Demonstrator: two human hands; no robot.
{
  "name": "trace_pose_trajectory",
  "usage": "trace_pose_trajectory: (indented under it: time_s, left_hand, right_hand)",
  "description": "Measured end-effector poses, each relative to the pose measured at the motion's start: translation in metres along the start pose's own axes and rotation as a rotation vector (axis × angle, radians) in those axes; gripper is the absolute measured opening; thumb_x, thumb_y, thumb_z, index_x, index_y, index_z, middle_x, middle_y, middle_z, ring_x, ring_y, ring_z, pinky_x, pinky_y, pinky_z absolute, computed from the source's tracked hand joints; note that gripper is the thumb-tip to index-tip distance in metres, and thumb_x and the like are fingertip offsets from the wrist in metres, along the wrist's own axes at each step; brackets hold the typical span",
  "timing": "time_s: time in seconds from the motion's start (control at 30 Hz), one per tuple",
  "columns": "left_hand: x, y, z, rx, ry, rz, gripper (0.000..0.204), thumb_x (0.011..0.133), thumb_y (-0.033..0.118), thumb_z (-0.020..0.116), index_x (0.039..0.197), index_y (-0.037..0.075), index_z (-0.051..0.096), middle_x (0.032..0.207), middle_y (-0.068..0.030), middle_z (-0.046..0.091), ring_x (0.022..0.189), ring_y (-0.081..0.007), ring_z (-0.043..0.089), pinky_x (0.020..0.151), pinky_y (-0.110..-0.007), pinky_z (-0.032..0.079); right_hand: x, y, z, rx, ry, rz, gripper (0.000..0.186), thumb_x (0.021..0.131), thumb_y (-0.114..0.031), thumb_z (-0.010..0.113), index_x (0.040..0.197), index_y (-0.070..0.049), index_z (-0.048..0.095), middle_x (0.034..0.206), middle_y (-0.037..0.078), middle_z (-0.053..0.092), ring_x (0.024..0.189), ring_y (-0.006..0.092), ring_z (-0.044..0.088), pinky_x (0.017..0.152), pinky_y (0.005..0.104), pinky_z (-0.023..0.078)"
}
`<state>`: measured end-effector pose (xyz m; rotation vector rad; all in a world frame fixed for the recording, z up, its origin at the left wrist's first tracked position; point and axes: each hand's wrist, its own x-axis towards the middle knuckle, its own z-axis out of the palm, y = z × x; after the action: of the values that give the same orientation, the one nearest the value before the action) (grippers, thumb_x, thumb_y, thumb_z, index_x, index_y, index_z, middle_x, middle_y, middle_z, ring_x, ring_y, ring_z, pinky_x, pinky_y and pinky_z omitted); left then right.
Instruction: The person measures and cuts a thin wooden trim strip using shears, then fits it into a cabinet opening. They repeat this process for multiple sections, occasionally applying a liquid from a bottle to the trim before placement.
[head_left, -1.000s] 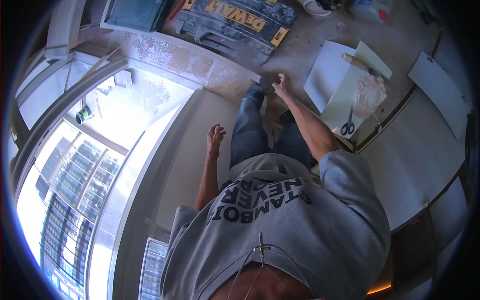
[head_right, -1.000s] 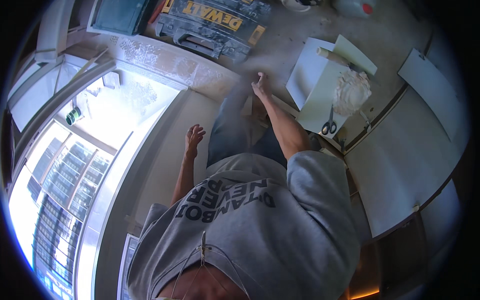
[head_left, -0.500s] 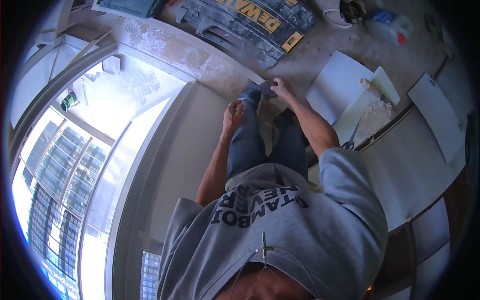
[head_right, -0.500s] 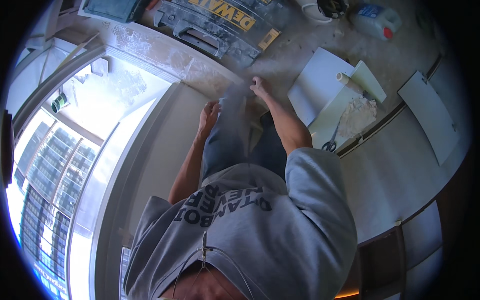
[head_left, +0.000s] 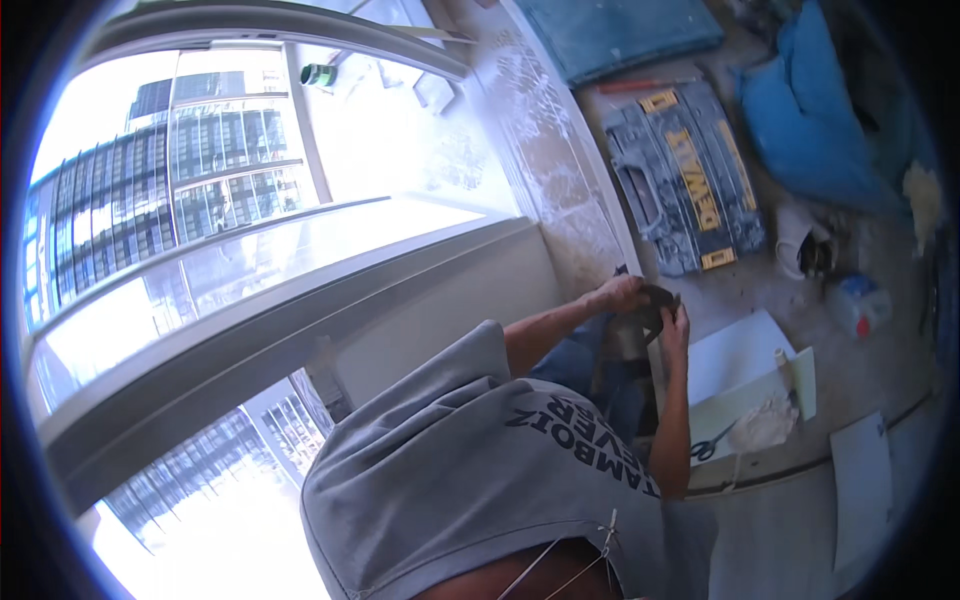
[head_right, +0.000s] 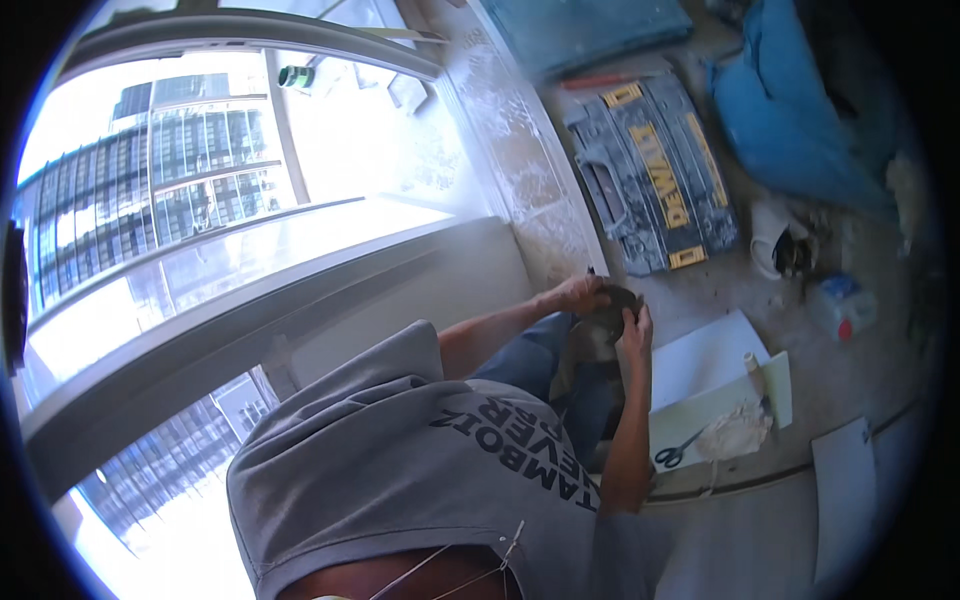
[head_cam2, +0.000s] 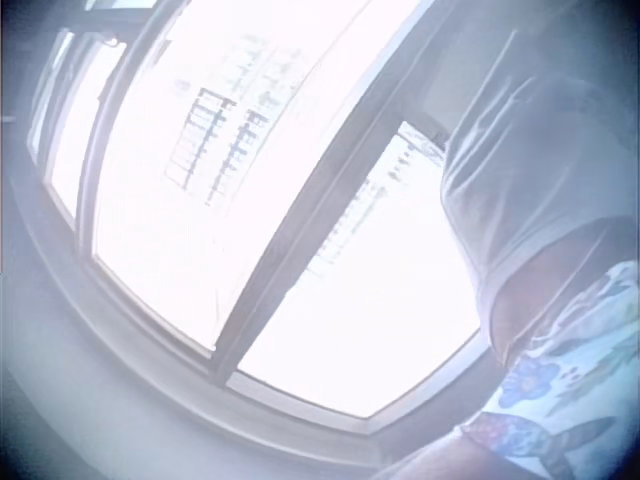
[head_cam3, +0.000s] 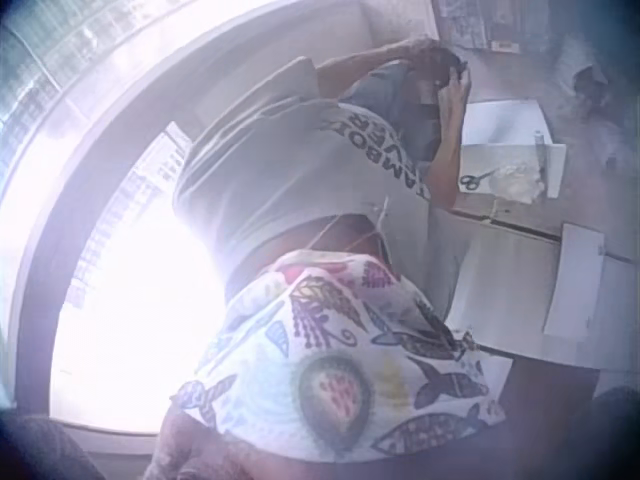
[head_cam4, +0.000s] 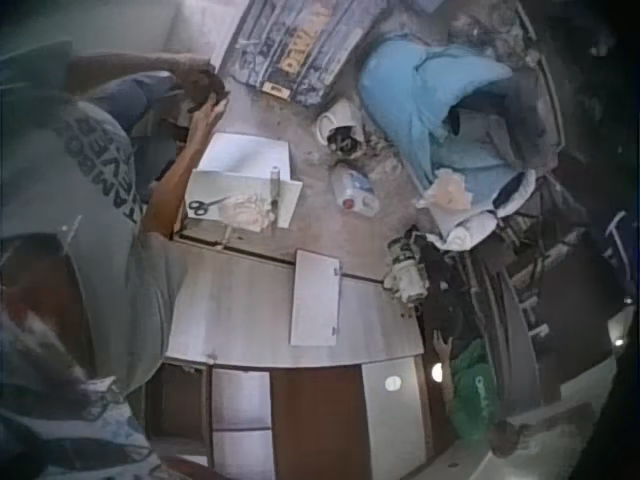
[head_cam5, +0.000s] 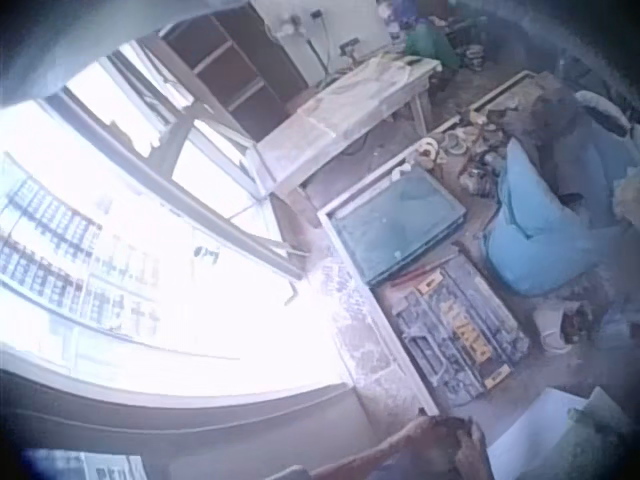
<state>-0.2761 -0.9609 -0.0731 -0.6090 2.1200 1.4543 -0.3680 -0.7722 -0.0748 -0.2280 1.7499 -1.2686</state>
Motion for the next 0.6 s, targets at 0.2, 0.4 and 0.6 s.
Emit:
trace_pose_trajectory:
  time_s: [0.2, 0.4, 0.6]
  left_hand:
    - [-0.038, 0.021, -0.019, -0.083, 0.342, -0.111, 0.038, 0.081, 0.028, 0.059, 0.109, 0.001, 0.061, 0.103, -0.0222, 0.064, 0.100, -0.0366, 0.061, 0.086, -0.043, 0.047]
    - [-0.099, 0.001, -0.061, -0.355, 0.427, 0.152, 0.030, 0.085, 0.025, 0.057, 0.102, 0.000, 0.064, 0.085, -0.0163, 0.067, 0.082, -0.0258, 0.065, 0.076, -0.038, 0.049]
    - [-0.153, 0.036, -0.065, 0.199, 0.369, 0.122, 0.033, 0.088, 0.029, 0.054, 0.107, 0.003, 0.064, 0.102, -0.0215, 0.065, 0.095, -0.0357, 0.062, 0.082, -0.042, 0.048]
  right_hand:
    - [-0.017, 0.037, -0.025, -0.028, 0.360, 0.134, 0.042, 0.090, -0.019, 0.050, 0.125, 0.004, 0.045, 0.114, 0.019, 0.054, 0.103, 0.0292, 0.056, 0.091, 0.0378, 0.044]
    - [-0.016, 0.051, -0.050, -0.583, 0.335, -0.203, 0.069, 0.080, -0.026, 0.065, 0.136, 0.002, 0.036, 0.128, 0.027, 0.046, 0.119, 0.0375, 0.047, 0.100, 0.0404, 0.038]
    - [-0.011, -0.042, 0.012, -0.160, -0.098, -0.346, 0.057, 0.086, -0.029, 0.065, 0.133, -0.003, 0.044, 0.107, 0.011, 0.062, 0.094, 0.0188, 0.059, 0.083, 0.0322, 0.049]
